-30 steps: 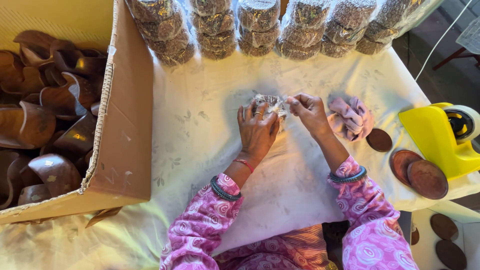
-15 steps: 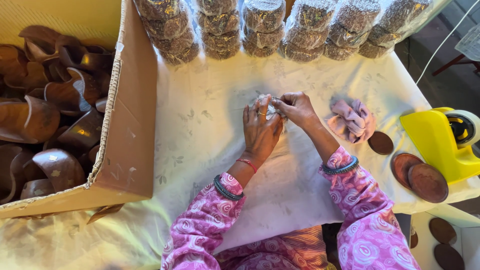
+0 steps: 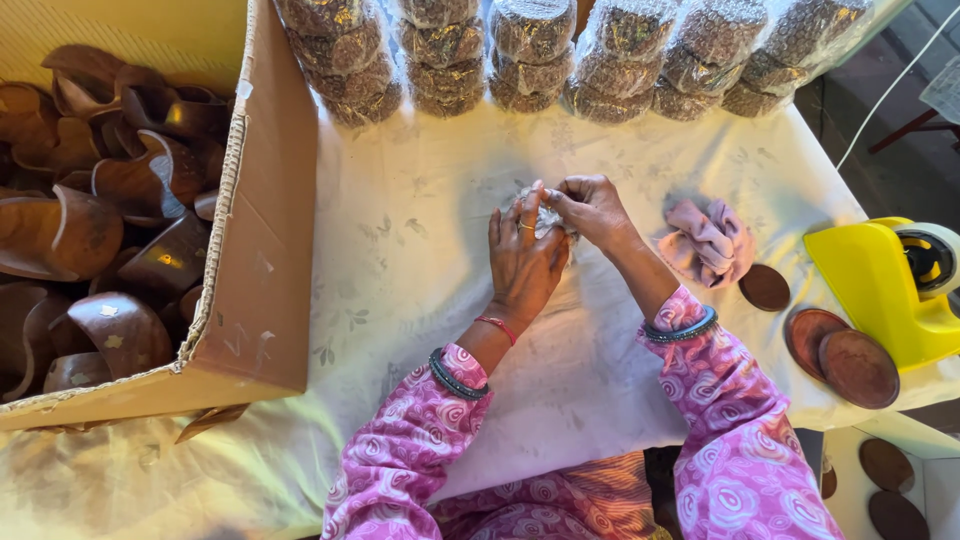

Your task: Packaging small round items by wrapping them in bubble wrap and securing them.

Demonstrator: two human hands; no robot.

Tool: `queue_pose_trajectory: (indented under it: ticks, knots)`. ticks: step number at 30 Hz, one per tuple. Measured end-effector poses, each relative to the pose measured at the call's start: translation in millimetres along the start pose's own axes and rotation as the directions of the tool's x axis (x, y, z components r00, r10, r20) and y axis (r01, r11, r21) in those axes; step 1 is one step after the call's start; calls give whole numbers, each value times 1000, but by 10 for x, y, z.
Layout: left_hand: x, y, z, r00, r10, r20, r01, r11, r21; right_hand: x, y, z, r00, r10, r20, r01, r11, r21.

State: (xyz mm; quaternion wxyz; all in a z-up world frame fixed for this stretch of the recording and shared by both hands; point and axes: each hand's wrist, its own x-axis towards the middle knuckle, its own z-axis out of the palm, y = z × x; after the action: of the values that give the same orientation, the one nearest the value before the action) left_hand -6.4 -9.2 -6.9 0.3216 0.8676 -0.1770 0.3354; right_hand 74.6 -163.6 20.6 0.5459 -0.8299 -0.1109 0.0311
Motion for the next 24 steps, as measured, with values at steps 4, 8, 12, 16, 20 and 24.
queue_pose_trajectory:
  ticks: [4, 8, 12, 16, 20, 24]
  knots:
    - [12, 12, -10, 1000, 2, -8, -2, 1000, 2, 48, 46, 12, 999, 34, -34, -36, 998, -50]
    - [20, 10, -17, 1000, 3, -8, -3, 1000, -3, 95, 32, 66, 988, 114, -104, -137, 957, -257]
    - [10, 0, -7, 1000, -10, 16, 10, 1000, -6, 76, -247, 109, 994, 13, -105, -79, 746, -661]
    - [9, -4, 8, 1000, -2, -9, 2, 1000, -9, 80, -333, 85, 983, 157, -94, -178, 703, -688]
    - [24, 10, -5, 1000, -19, 12, 18, 1000, 8, 80, -231, -45, 979, 201, -23, -169, 750, -639]
    - [25, 20, -15, 999, -28, 30, 27, 999, 18, 48, -71, -142, 985, 153, 77, -114, 920, -376]
